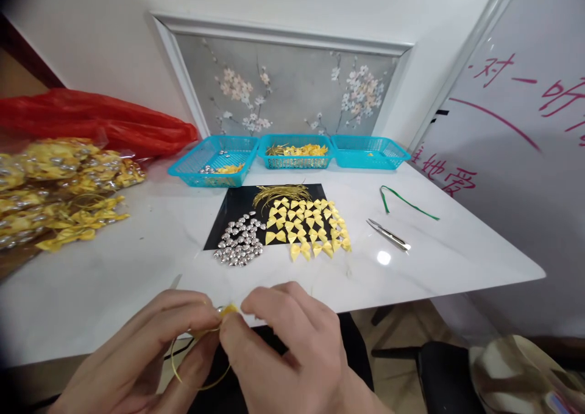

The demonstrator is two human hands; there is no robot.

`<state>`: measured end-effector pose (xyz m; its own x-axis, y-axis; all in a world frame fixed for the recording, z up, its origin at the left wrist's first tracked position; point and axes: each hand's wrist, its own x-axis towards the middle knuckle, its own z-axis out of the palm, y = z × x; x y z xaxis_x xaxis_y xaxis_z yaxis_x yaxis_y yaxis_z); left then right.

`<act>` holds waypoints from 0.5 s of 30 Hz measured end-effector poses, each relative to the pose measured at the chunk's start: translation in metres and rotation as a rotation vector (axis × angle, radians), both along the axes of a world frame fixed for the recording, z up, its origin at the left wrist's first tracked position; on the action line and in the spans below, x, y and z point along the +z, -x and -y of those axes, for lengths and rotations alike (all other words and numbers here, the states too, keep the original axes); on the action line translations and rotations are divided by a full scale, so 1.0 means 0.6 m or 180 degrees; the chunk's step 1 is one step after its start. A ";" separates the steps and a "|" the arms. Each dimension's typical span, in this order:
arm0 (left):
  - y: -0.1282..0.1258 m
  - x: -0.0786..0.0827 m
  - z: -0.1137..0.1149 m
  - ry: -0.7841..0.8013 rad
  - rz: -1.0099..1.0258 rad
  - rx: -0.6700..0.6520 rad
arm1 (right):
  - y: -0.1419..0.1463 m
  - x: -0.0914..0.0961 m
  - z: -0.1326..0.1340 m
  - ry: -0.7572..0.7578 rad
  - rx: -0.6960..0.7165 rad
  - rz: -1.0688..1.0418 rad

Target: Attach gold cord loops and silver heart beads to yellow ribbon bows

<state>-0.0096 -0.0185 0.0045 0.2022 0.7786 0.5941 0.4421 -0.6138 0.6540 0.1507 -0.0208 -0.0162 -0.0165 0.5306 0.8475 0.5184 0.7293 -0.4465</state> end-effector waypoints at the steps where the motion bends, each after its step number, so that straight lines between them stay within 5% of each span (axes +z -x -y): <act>1: 0.000 0.000 -0.001 0.0084 0.0097 -0.0042 | -0.001 0.002 0.000 0.0223 0.0144 -0.0003; 6: 0.002 -0.003 -0.002 0.0311 0.0382 -0.0163 | -0.009 0.016 0.001 0.1345 0.0991 -0.0595; 15: -0.007 0.009 0.001 0.0524 0.0618 -0.0039 | -0.002 0.008 0.000 0.1025 0.0910 -0.0641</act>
